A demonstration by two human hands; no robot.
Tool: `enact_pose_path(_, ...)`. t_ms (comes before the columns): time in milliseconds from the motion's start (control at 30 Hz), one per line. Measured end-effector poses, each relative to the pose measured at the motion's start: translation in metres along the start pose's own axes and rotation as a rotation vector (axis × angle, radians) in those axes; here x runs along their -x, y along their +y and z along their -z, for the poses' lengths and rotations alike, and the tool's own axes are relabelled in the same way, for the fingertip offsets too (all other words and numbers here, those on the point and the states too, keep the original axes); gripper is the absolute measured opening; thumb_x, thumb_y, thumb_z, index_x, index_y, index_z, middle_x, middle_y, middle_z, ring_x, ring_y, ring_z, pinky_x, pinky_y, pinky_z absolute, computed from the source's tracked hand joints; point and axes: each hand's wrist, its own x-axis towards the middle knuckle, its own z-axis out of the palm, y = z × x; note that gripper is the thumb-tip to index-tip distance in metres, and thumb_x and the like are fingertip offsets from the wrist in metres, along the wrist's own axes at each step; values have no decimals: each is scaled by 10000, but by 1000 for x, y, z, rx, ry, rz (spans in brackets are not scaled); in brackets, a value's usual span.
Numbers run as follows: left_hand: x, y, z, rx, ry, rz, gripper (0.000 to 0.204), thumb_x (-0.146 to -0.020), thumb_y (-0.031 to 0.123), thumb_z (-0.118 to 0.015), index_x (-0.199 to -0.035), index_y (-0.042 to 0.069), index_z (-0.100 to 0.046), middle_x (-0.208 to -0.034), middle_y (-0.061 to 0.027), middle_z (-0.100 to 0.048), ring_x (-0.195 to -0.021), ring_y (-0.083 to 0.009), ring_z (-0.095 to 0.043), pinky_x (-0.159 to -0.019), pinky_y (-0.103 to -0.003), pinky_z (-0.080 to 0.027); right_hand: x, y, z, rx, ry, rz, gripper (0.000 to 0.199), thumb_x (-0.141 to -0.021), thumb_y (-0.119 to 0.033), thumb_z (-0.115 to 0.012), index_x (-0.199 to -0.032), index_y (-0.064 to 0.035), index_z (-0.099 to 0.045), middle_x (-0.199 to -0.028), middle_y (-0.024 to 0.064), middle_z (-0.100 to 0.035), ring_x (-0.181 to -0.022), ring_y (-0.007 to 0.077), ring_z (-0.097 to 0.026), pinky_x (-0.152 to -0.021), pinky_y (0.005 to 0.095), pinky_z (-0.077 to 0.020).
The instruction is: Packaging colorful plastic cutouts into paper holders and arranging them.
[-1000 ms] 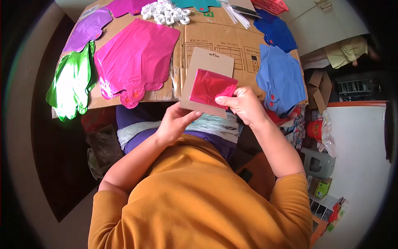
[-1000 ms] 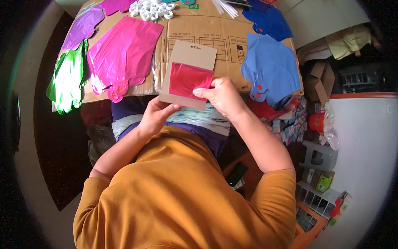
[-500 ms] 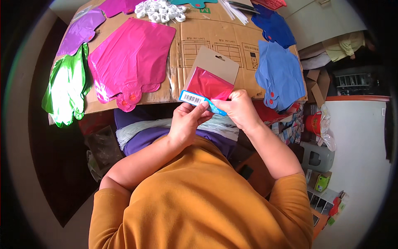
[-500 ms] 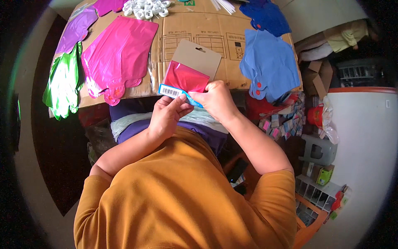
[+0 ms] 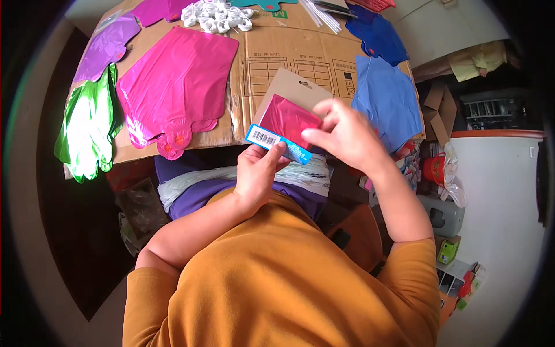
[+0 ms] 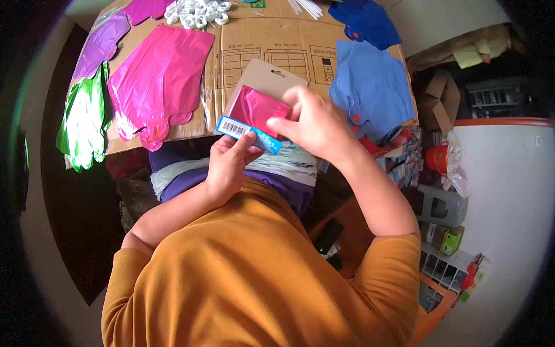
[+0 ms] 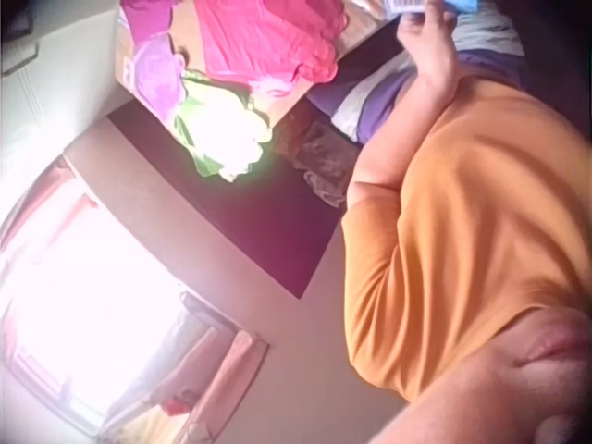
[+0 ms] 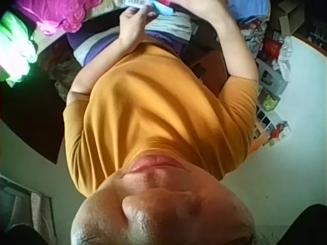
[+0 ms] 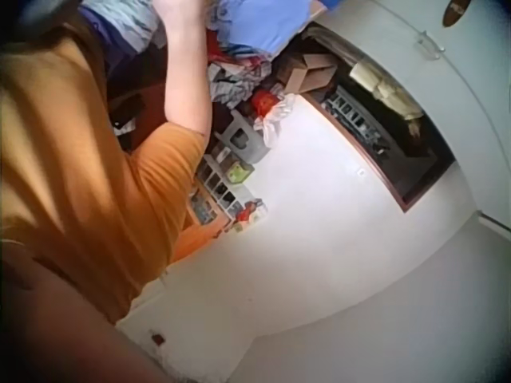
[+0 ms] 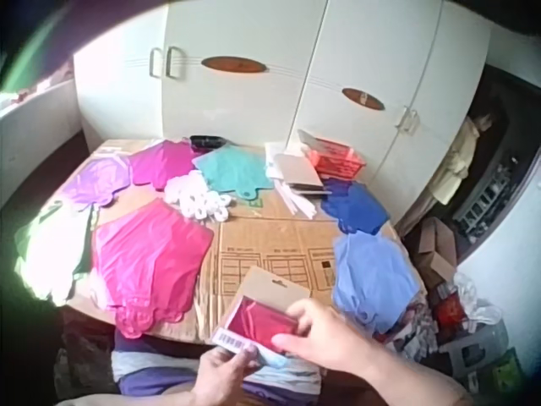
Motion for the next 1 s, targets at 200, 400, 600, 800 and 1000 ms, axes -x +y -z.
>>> enact_pose_path(200, -3, -2, -5, 25, -14, -34, 116, -940, 111, -617, -988, 6, -629, -912, -48, -687, -759, -103, -649, -720, -246, -540, -12, -7, -26, 656, 85, 988, 814, -774, -418, -715, -1446, -84, -398, -1537, 127, -327, -1427, 267, -290, -1160, 476, -229)
enact_pose_path(400, -1, 6, -7, 61, -45, 97, 157, -970, 130, -562, -1077, 25, -609, -1003, -73, -685, -861, -169, -688, -799, -312, -552, -48, 40, -46, 588, -71, 916, 925, -792, -515, -659, -1516, -99, -260, -1596, 112, -192, -1476, 285, -179, -1186, 505, -151)
enact_pose_path(600, 4, 16, -10, 77, -70, 200, 207, -1009, 201, -516, -1112, 34, -584, -1017, -68, -681, -895, -177, -687, -811, -341, -555, -52, 40, -44, 605, -100, 927, 911, -825, -574, -591, -1515, -84, -256, -1598, 134, -168, -1483, 282, -149, -1195, 499, -111)
enact_pose_path(800, 3, 19, -7, 110, -120, 226, 218, -1019, 232, -497, -1088, 43, -582, -991, -84, -686, -908, -184, -684, -850, -370, -556, -55, 37, -43, 575, -152, 955, 854, -862, -527, -565, -1509, -62, -258, -1597, 153, -158, -1484, 289, -137, -1207, 471, -93)
enact_pose_path(1000, 0, 25, -1, 223, -115, 319, 241, -1011, 282, -513, -1066, 57, -581, -959, -110, -690, -894, -215, -679, -864, -395, -553, -57, 40, -45, 535, -143, 984, 843, -868, -486, -575, -1510, -50, -246, -1596, 159, -159, -1483, 295, -138, -1209, 466, -89)
